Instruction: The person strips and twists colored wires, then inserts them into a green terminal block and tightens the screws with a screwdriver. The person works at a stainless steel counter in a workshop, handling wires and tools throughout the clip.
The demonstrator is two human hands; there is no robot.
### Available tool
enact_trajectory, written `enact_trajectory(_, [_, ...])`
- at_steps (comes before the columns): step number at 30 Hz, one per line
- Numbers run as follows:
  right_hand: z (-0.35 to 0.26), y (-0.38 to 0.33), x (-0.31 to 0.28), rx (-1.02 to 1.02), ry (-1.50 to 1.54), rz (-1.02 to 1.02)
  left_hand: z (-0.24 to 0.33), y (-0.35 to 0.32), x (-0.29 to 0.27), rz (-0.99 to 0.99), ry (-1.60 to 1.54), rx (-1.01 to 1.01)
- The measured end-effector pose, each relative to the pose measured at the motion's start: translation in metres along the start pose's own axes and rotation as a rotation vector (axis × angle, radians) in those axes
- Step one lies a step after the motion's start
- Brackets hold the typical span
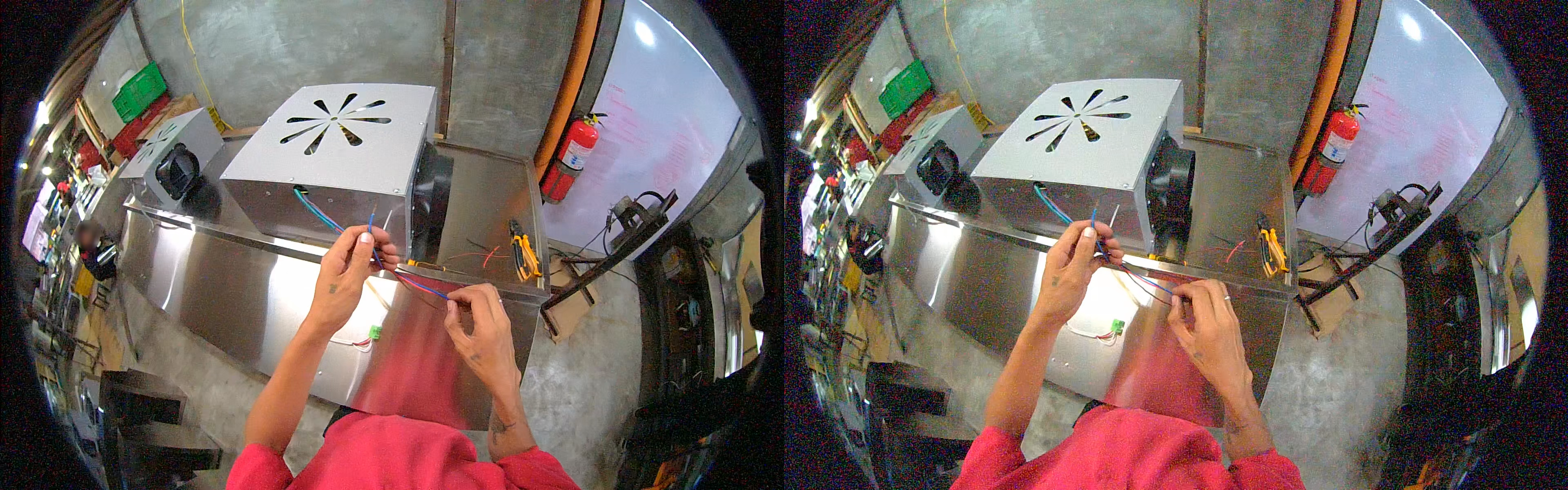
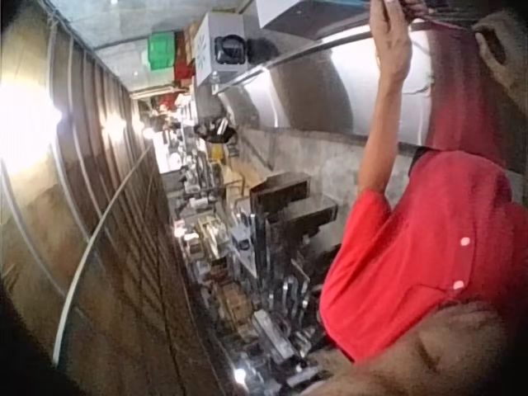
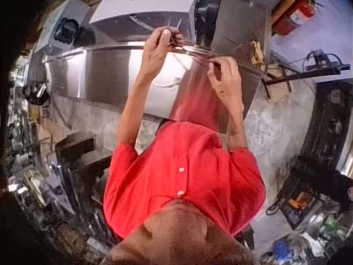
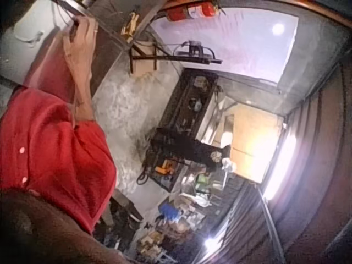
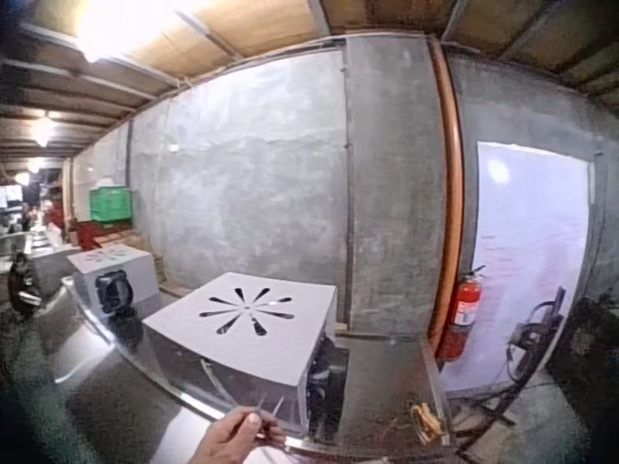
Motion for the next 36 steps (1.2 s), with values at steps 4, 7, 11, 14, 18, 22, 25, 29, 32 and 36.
enact_trajectory(4, [-0.008,0.003,0.005,-0.105,-0.178,0.034,-0.003,-0.002,-0.002,-0.022,0.027,0.022])
enact_trajectory(7, [-0.02,0.01,0.004,-0.18,-0.24,0.049,-0.006,-0.006,-0.003,-0.048,0.074,0.012])
enact_trajectory(11, [-0.027,0.016,0.009,-0.231,-0.266,-0.014,-0.014,-0.011,-0.008,-0.062,0.102,-0.007])
enact_trajectory(14, [-0.005,0.013,0.019,-0.051,-0.036,-0.097,-0.017,-0.014,-0.014,-0.051,0.084,-0.036])
enact_trajectory(18, [0.032,0.001,0.048,0.445,0.632,-0.118,-0.023,-0.016,-0.025,0.003,0.026,-0.09])
enact_trajectory(22, [0.013,0.024,0.053,0.276,0.991,0.038,-0.002,-0.015,-0.028,0.014,0.023,-0.035])
enact_trajectory(25, [0.01,0.035,0.056,0.278,0.932,0.004,0.018,-0.015,-0.032,0.041,0.068,0.054])
enact_trajectory(29, [0.001,0.045,0.056,0.284,0.948,0.001,0.028,-0.015,-0.035,0.075,0.094,0.081])
enact_trajectory(32, [0.0,0.046,0.056,0.281,0.949,-0.021,0.025,-0.017,-0.036,0.106,0.063,0.038])
enact_trajectory(36, [0.003,0.042,0.059,0.302,0.954,-0.058,0.023,-0.02,-0.035,0.123,0.058,0.041])
Point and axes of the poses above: each hand's wrist, its own y-axis towards the middle knuckle, its own x-axis out of the palm, z = x × y, the point moved 9 cm from there along y, towards the middle knuckle, and after that the axes turned 4 degrees about -x, right-handed, at the moved point
